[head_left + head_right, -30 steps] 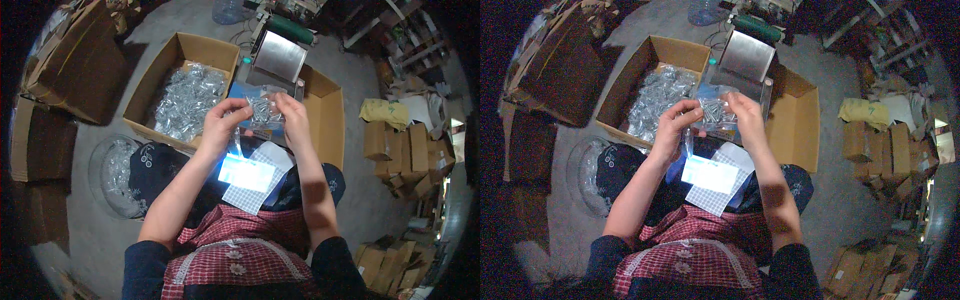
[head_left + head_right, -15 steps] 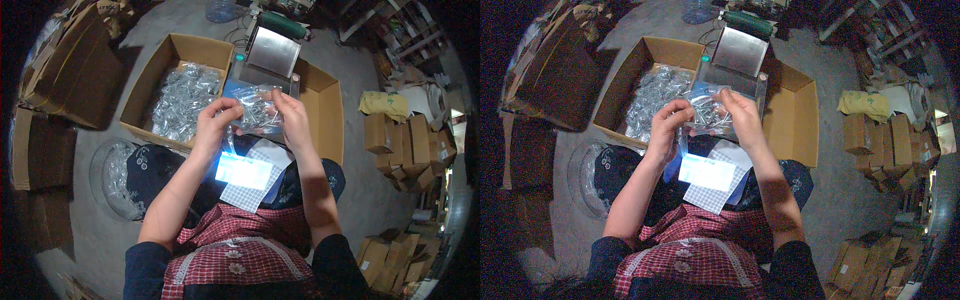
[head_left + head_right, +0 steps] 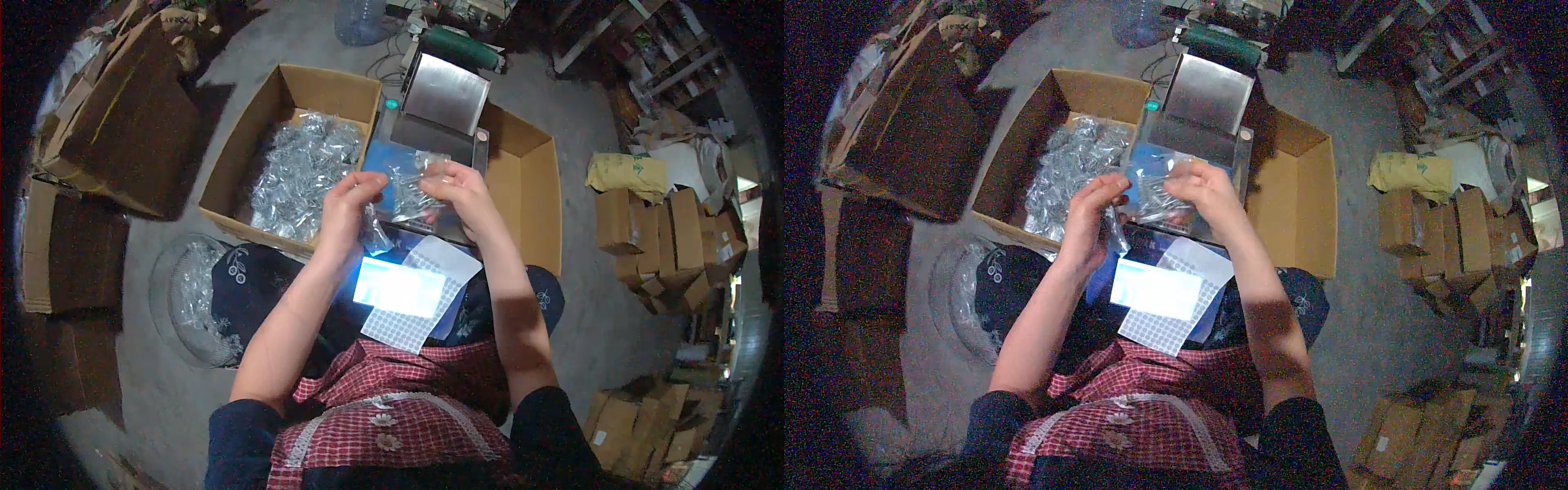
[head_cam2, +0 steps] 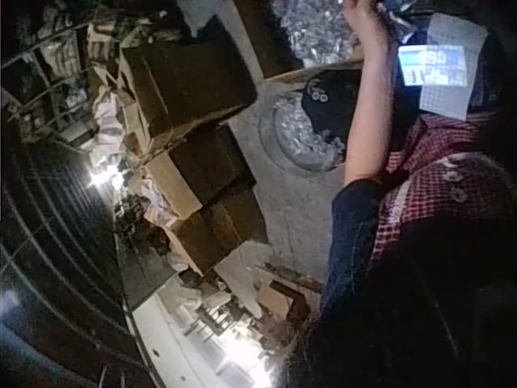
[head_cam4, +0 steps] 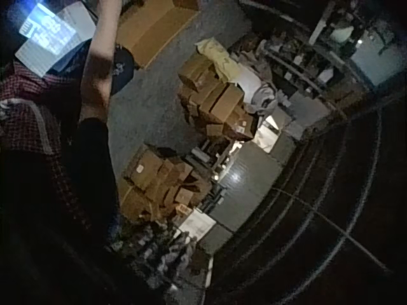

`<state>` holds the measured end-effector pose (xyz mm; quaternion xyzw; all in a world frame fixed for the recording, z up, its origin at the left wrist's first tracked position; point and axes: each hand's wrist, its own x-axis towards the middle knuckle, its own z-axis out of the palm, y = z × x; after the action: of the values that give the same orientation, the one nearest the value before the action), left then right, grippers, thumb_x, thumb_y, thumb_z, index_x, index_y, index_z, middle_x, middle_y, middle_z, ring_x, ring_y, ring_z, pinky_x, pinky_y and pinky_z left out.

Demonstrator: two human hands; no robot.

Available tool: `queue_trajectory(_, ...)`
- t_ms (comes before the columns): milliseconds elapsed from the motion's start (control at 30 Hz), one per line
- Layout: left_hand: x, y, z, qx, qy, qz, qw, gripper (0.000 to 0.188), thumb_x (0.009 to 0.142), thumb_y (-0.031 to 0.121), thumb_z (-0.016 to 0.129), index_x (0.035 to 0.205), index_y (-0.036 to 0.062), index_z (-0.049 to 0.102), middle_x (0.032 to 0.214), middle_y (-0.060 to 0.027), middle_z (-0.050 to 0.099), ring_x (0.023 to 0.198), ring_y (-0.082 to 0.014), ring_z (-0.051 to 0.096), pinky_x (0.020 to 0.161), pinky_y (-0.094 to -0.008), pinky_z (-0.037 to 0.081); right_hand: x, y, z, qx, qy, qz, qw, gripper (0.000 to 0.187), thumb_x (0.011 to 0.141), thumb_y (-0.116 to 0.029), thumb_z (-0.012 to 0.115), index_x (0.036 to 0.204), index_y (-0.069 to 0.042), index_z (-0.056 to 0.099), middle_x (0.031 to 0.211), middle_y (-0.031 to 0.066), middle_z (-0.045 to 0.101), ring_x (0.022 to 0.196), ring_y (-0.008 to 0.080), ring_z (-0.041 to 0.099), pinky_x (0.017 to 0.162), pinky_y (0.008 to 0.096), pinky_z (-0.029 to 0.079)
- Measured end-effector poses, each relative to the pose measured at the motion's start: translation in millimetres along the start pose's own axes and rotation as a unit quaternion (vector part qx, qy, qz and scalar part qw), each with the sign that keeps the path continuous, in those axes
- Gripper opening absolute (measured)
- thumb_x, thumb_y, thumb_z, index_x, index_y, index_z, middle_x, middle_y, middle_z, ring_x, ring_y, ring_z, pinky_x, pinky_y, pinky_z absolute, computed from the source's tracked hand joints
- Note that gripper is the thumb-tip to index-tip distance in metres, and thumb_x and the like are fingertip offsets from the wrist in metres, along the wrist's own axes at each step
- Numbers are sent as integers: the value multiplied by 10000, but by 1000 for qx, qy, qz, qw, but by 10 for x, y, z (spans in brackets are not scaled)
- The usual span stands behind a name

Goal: Weighing and packaging metal screws into small plastic bags using a counting machine.

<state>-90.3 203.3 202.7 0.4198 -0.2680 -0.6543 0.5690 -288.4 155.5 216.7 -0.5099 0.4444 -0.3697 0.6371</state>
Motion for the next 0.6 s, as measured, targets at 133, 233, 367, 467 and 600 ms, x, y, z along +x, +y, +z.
queue_trajectory(133, 54, 14, -21, -65, 38, -28, 997, 234, 880, 250, 633, 1000, 50, 643, 920, -24, 629, 848, -140, 590, 761, -291, 467, 216, 186, -273, -3, 68, 22, 997, 277, 879, -117, 619, 1096, 51, 578, 956, 130, 665, 779, 199, 659, 602, 311, 570)
queue_trajectory(233, -14, 128, 92, -171, 57, -47, 982, 252, 880, 247, 617, 1027, 46, 652, 975, -36, 648, 911, -172, 595, 845, -312, 456, 279, 261, -503, 160, 71, -23, 984, 391, 909, -200, 588, 1200, 54, 534, 1183, 173, 573, 1037, 233, 597, 858, 392, 550)
queue_trajectory(367, 100, -14, -56, -195, 75, -12, 978, 281, 862, 196, 604, 1079, 26, 658, 1051, -51, 657, 985, -189, 587, 922, -331, 423, 48, 158, -8, -27, 100, 19, 994, 514, 926, -261, 627, 1339, -3, 465, 1203, 129, 576, 1030, 194, 621, 877, 345, 524)
queue_trajectory(467, 141, -129, -160, -184, 38, -23, 982, 335, 849, 142, 593, 1149, -5, 621, 1087, -70, 649, 1011, -192, 586, 930, -322, 427, -158, 79, 221, -17, -106, 31, 994, 525, 926, -277, 635, 1334, 10, 473, 1185, 122, 592, 1013, 184, 624, 848, 325, 521)
queue_trajectory(600, 118, -143, -49, -120, -25, -39, 992, 429, 827, 62, 590, 1245, -28, 547, 1142, -108, 632, 997, -201, 600, 912, -311, 451, -82, 129, 64, -41, -10, -30, 999, 281, 915, -169, 637, 1108, 34, 615, 935, 116, 695, 823, 191, 677, 763, 307, 537)
